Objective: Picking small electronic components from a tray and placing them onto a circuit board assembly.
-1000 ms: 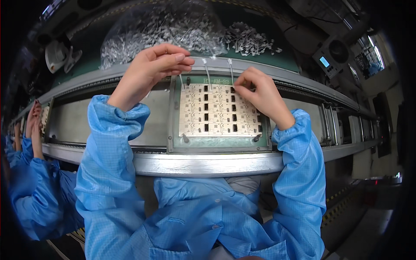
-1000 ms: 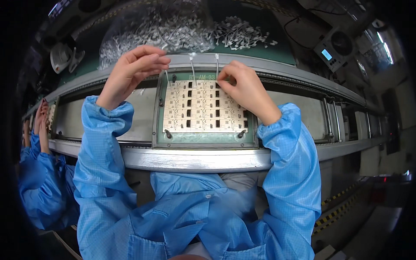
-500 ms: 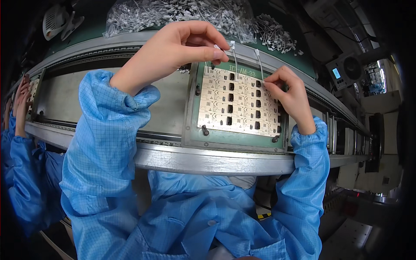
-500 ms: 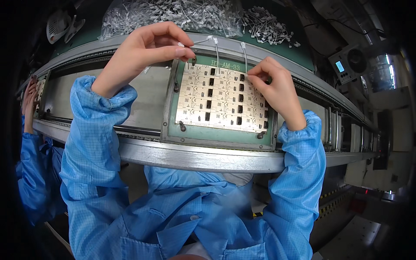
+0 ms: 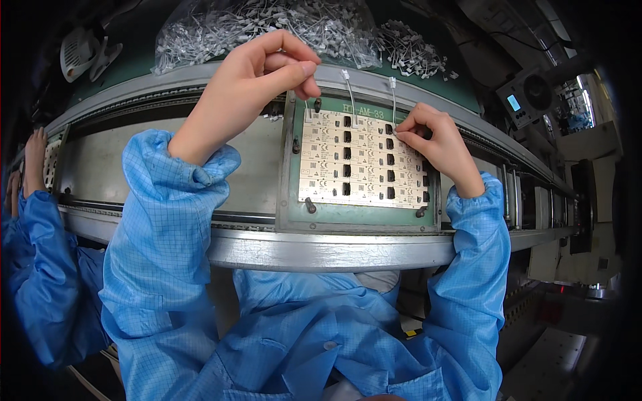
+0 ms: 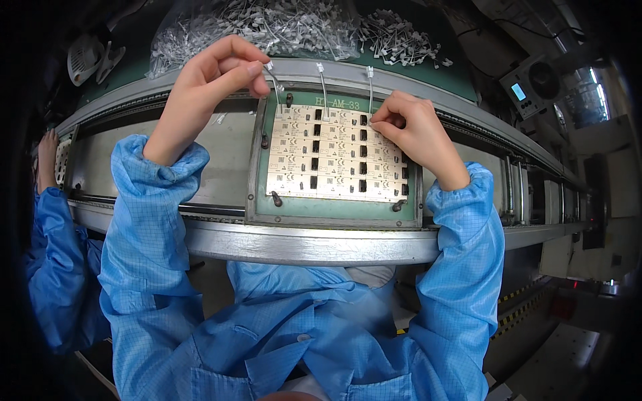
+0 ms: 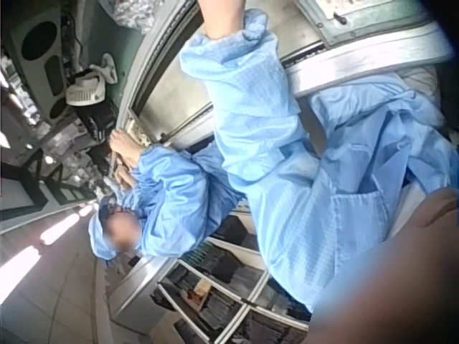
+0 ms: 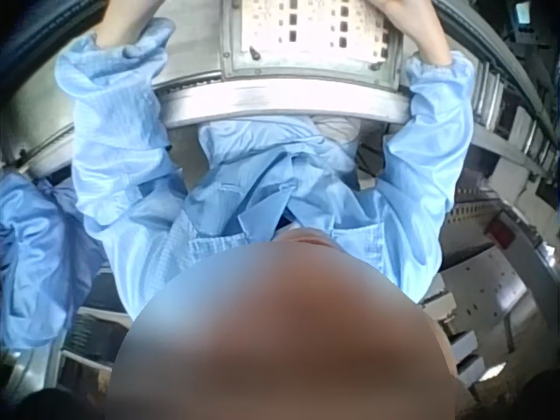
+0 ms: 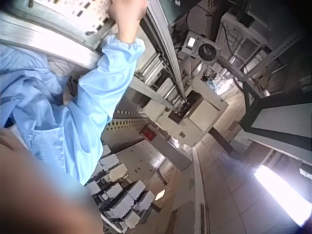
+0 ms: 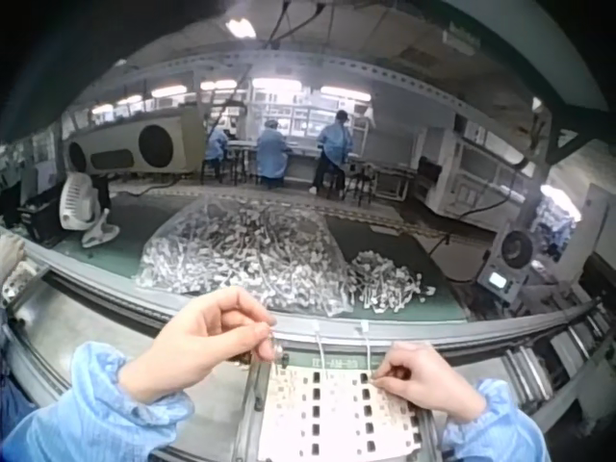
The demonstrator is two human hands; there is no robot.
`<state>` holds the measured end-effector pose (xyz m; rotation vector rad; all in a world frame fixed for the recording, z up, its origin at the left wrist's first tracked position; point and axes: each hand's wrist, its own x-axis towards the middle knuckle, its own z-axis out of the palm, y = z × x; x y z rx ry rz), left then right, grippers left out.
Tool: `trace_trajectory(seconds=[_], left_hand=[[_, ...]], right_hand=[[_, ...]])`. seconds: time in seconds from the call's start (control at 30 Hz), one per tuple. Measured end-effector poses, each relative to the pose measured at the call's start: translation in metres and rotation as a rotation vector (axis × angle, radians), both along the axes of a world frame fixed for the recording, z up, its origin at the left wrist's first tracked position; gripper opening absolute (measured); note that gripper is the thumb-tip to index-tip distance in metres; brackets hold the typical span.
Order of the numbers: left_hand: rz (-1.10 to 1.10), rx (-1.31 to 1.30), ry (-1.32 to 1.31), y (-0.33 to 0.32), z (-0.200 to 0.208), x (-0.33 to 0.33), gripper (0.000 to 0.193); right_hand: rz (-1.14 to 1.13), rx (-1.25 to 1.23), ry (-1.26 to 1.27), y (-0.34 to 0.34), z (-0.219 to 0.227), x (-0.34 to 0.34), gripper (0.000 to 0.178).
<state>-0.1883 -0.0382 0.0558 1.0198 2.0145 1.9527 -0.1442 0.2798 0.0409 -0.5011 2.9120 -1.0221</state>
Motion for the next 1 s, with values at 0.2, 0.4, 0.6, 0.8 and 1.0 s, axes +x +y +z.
trace_trajectory(seconds=[0.2,0.4,0.6,0.8,1.0], left_hand=[[-0.018,0.040,-0.047,0.001,-0.001,-0.002,0.016],[-0.012,0.036,-0.126,0.004,0.001,0.010,0.016],[0.269,-0.390,0.530,0.015,0.002,0.022,0.007],[0.411,-0.471,0.762,0.027,-0.008,0.027,0.007],[0.423,-0.562,0.787,0.024,-0.007,0.028,0.008]], right_hand=[[0.058,0.083,0.118,0.004,-0.001,-0.003,0.007],[0.210,0.164,0.147,0.007,0.016,0.009,0.016],[0.169,0.423,-0.067,0.004,0.033,0.026,0.032],[0.102,0.361,0.099,0.012,0.011,0.008,0.025],[-0.258,0.141,0.534,0.023,-0.023,-0.034,0.021]])
